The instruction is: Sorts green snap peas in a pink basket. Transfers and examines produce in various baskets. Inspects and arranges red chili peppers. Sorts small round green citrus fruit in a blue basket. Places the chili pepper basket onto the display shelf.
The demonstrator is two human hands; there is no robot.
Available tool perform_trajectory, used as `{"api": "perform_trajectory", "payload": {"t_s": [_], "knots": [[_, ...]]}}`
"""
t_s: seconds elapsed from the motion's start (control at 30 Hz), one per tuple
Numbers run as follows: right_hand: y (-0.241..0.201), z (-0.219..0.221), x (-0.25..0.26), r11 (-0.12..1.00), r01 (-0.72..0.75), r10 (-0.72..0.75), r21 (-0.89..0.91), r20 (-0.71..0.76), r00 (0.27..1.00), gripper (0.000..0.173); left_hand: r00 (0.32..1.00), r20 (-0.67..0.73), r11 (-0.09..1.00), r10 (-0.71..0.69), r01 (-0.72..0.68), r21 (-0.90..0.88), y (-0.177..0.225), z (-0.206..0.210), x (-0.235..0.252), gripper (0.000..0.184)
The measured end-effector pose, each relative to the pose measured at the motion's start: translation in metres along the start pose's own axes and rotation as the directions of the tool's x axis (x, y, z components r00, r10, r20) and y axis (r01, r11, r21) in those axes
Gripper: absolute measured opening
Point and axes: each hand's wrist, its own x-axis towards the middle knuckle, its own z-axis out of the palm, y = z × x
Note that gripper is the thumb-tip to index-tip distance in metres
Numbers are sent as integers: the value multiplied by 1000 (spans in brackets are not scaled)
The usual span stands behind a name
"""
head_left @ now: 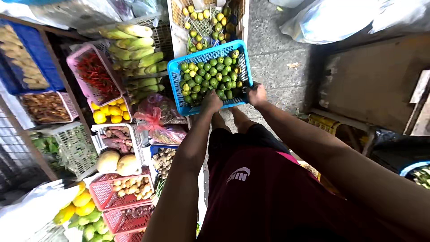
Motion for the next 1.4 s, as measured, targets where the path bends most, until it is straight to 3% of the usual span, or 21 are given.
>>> {"api": "perform_trajectory", "payload": {"t_s": [0.37, 0.53, 0.6, 0.77, 0.83, 0.9, 1.0, 1.1, 1.17, 1.27, 1.4], "knots": [[13, 6, -8, 999, 27, -26, 26, -24, 999, 25, 993, -96, 996, -71, 66, -56, 7, 7, -8, 46], [14, 6, -8, 999, 35, -35, -12, -27, 999, 26, 985, -107, 991, -133, 135, 11, 23, 7, -3, 60], [14, 6, -10, 999, 33, -33, -20, -26, 999, 26, 987, -96, 990, -131, 126, -56, 19, 4, -8, 59], [15, 6, -9, 998, 21, -23, -54, -28, 999, 24, 969, -232, 869, -89, -38, -493, -2, -62, -32, 33], [17, 7, -11, 997, 20, -22, -78, -20, 1000, 25, 953, -302, 779, -35, -163, -605, -6, -104, -39, 43], [18, 7, -10, 995, 16, -19, -101, -29, 999, 27, 912, -411, 732, -18, -268, -627, -12, -144, -44, 56], [13, 3, -15, 995, 25, -28, -92, -24, 999, 27, 798, -596, 854, -88, -248, -458, -47, -172, -42, 52], [10, 2, -17, 994, 37, -39, -103, -11, 999, 29, 828, -506, 914, -242, 19, -405, -92, -138, -28, 53], [11, 2, -16, 993, 33, -33, -109, 0, 999, 31, 874, -342, 839, -346, 124, -530, -118, -84, -12, 59], [10, 0, -12, 997, 31, -31, -68, -4, 1000, 31, 906, -214, 672, -366, 99, -734, -141, -34, 8, 48], [-7, -11, -20, 996, 73, -71, 55, -43, 997, 28, 909, -268, 657, -318, 7, -754, -138, -51, -22, 42]]}}
